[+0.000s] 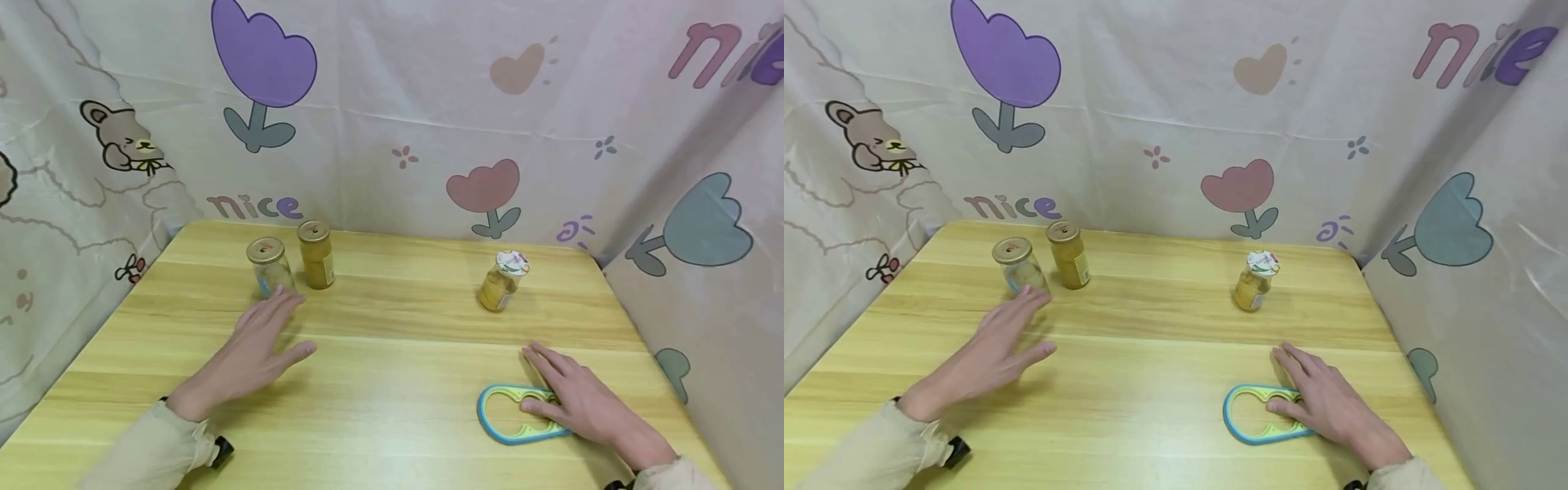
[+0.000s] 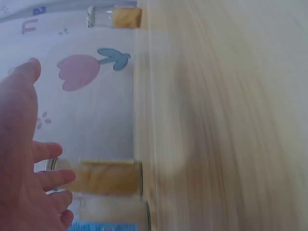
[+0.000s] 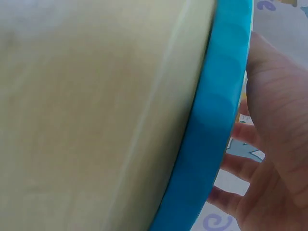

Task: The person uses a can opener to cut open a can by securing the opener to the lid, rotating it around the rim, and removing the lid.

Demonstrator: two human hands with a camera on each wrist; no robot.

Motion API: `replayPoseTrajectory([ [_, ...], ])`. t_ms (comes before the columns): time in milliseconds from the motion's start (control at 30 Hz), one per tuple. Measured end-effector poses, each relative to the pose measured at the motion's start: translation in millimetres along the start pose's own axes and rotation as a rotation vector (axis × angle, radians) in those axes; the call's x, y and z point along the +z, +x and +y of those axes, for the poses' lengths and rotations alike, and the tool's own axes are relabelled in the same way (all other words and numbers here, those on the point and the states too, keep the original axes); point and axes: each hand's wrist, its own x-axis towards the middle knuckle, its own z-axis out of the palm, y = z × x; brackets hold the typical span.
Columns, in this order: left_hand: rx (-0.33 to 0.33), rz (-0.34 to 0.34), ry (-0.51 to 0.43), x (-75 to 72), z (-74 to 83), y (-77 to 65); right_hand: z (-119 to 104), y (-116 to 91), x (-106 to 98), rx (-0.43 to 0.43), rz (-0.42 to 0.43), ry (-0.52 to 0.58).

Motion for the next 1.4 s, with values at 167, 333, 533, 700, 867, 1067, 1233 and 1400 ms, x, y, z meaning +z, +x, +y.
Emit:
replayPoseTrajectory([
  [167,0.006,-0.034,-0.11,17.6,3.2,18.2,-1,-3,0,-0.007,0.021,-0.036],
  [333,-0.008,-0.081,-0.239,37.4,6.5,36.0,-1,-7,2,-0.002,0.026,-0.044],
  [533,0.008,-0.11,-0.307,53.0,21.3,56.1,-1,-10,3,0.01,0.009,-0.052],
  [700,0.007,-0.131,-0.347,63.7,32.1,71.7,-1,-11,2,-0.014,0.035,-0.078],
  [867,-0.02,-0.172,-0.421,75.2,41.6,87.8,-4,-14,-1,-0.01,0.047,-0.086],
  [1067,-0.032,-0.206,-0.48,90.9,56.5,111.7,-6,-24,-10,0.058,-0.015,-0.052],
  [1233,-0.024,-0.225,-0.523,105.3,69.8,131.9,-2,-36,-12,0.036,0.003,-0.058],
  [1400,-0.024,-0.245,-0.568,120.3,81.7,148.2,5,-47,-12,0.012,0.028,-0.068],
])
